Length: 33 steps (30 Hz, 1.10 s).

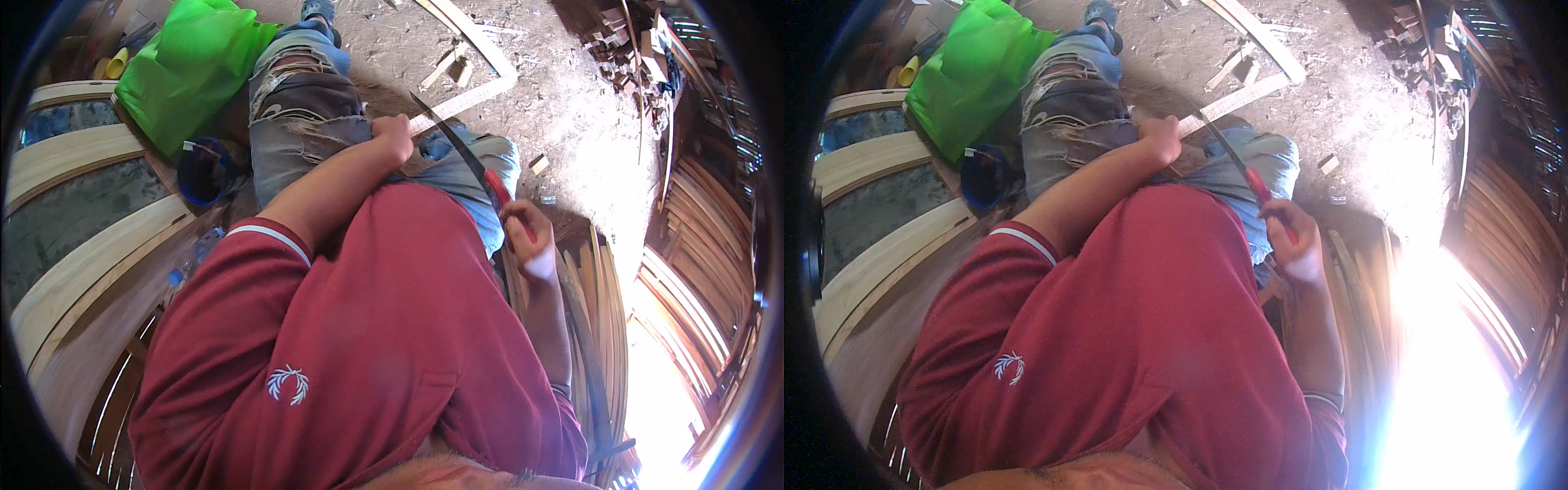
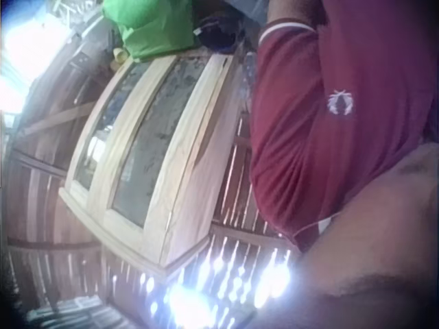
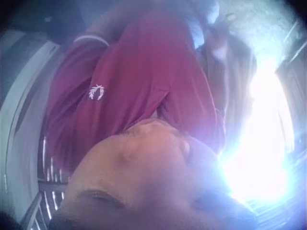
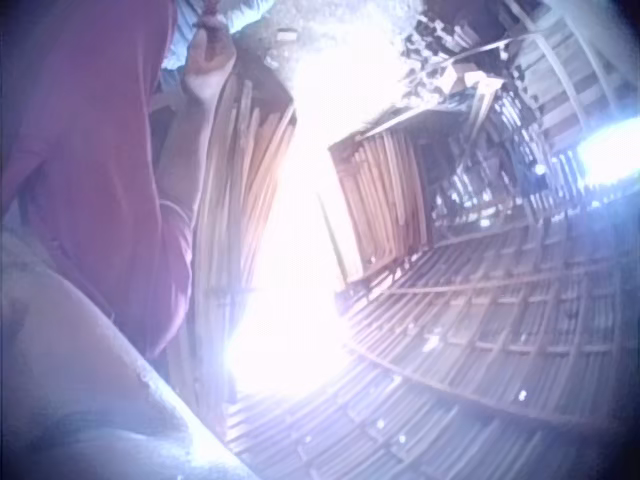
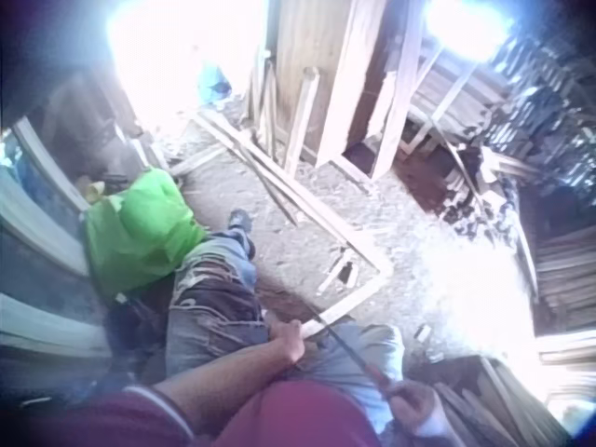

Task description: The person sits on the floor of a workshop and uses a hand saw to cut a thin wooden strip. They hold the wood steady with their left hand and saw with their right hand, generating sawdust. The person repositions the wood and continues cutting along its length.

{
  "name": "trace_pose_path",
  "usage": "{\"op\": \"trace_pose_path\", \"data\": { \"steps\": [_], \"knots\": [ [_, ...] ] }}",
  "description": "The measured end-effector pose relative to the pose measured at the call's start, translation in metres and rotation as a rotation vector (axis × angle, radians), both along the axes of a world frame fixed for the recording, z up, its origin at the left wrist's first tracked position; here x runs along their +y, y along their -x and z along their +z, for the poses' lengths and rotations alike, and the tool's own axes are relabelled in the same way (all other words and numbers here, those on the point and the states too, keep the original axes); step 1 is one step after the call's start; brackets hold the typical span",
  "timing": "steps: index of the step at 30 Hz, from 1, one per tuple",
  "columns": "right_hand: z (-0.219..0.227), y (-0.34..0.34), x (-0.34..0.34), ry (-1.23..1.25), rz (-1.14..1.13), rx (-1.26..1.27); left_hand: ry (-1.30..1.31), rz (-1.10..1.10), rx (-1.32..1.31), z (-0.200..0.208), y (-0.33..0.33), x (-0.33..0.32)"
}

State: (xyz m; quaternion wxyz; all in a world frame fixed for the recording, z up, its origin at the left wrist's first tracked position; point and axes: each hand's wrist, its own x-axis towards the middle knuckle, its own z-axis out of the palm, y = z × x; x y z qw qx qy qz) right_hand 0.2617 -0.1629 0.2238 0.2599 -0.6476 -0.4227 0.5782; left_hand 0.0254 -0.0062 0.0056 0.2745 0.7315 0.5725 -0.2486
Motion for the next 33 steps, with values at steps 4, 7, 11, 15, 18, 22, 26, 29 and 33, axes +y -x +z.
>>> {"op": "trace_pose_path", "data": {
  "steps": [4, 7, 11, 15, 18, 22, 26, 29, 33],
  "knots": [
    [-0.085, 0.032, 0.061, -0.156, 0.06, -0.14, -0.014, -0.016, 0.03, -0.007, 0.003, 0.004],
    [-0.114, 0.068, 0.099, -0.416, 0.136, -0.129, 0.004, -0.018, 0.066, 0.013, -0.003, 0.007],
    [-0.098, 0.061, 0.103, -0.286, 0.154, -0.084, -0.013, -0.023, 0.052, 0.008, 0.002, 0.004],
    [-0.083, 0.067, 0.085, -0.153, 0.136, -0.15, 0.054, -0.023, 0.01, 0.003, 0.0, 0.005],
    [-0.082, 0.064, 0.084, -0.112, 0.108, -0.156, 0.062, -0.009, -0.049, 0.0, 0.001, 0.0],
    [-0.083, 0.055, 0.09, -0.073, 0.114, -0.155, 0.049, -0.074, -0.028, 0.004, 0.0, 0.0],
    [-0.099, 0.048, 0.08, -0.103, 0.051, -0.059, -0.021, -0.154, -0.062, 0.01, -0.001, 0.002],
    [-0.119, 0.054, 0.067, -0.191, -0.017, -0.012, 0.002, -0.143, -0.068, 0.017, -0.001, 0.006],
    [-0.119, 0.057, 0.064, -0.23, -0.01, -0.01, -0.018, -0.105, -0.05, 0.004, -0.008, -0.001]
  ]
}}
